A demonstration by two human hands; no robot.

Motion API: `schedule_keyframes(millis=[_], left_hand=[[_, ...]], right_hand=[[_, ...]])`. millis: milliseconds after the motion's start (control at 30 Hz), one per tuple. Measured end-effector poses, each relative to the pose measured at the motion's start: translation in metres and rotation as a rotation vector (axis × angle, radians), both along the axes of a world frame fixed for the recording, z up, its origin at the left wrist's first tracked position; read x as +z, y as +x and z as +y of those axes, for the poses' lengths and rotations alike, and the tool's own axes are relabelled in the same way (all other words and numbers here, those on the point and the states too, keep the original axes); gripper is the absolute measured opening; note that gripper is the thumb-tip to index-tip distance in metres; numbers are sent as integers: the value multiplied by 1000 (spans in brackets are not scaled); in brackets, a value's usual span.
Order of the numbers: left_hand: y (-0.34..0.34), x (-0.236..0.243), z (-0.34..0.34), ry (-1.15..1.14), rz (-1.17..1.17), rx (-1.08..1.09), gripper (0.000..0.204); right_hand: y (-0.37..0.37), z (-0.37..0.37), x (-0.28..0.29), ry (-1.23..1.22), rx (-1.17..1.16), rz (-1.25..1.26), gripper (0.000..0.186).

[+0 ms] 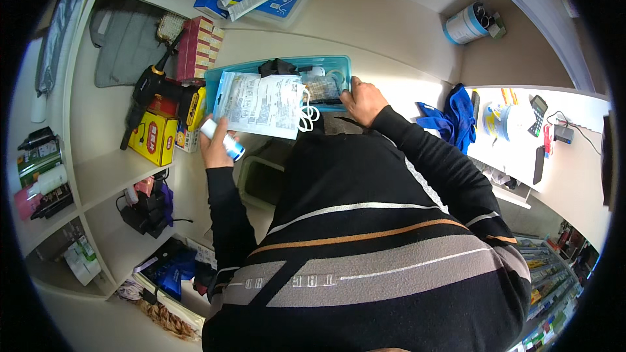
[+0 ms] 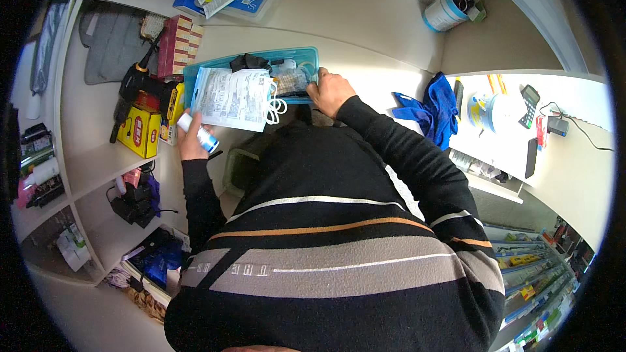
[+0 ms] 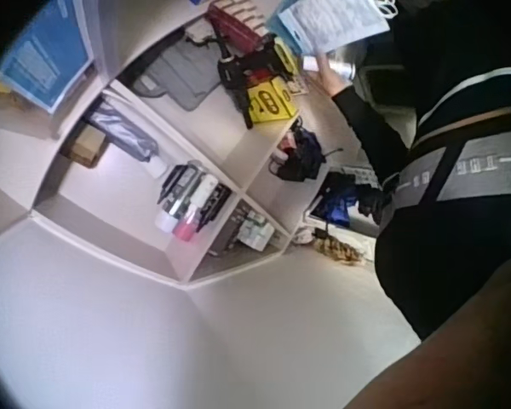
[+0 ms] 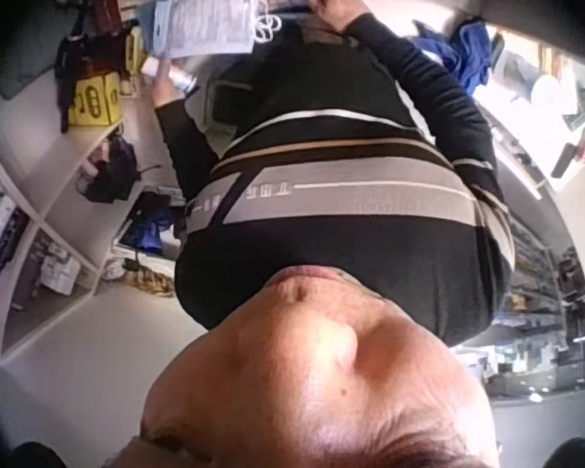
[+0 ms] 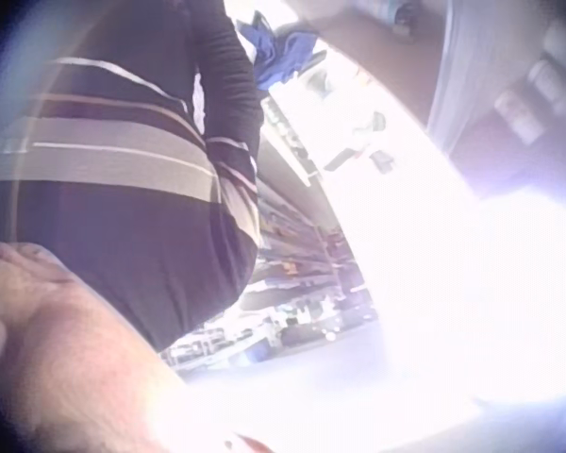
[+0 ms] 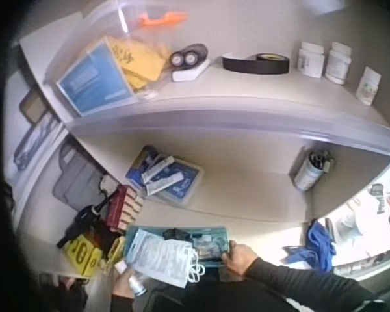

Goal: The person wipes a cluttered shelf with a blue cloth, moving various items such as boxes, containers, and tools aside to reach different areas. They handle multiple objects including a plastic container, a drill, and small boxes, then continue wiping the surface and repositioning items.

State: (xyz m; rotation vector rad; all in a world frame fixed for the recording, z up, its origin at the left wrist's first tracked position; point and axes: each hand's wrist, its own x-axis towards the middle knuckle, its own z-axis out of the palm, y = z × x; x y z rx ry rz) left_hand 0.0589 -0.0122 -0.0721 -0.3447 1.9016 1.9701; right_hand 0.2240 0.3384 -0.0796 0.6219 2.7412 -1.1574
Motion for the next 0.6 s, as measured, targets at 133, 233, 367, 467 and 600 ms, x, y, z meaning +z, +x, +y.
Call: schedule_keyframes(millis=[133,233,367,467,600], left_hand=[[14,6,39,36,56,82,50],[21,21,51,209,32,68,48],[24,36,82,586,-158,-53,41],[21,33,106,753,-283,-121,36],[25,23,125,746,-344,-79,31]], right_hand=[[18,9,21,-32,-35,4,44],[48,22,36,-52,-101,66,42],[102,51,46,44,-233,117,37],[143,70,55,-129,-449,140,30],[171,101,61,-300,-647,152,24]])
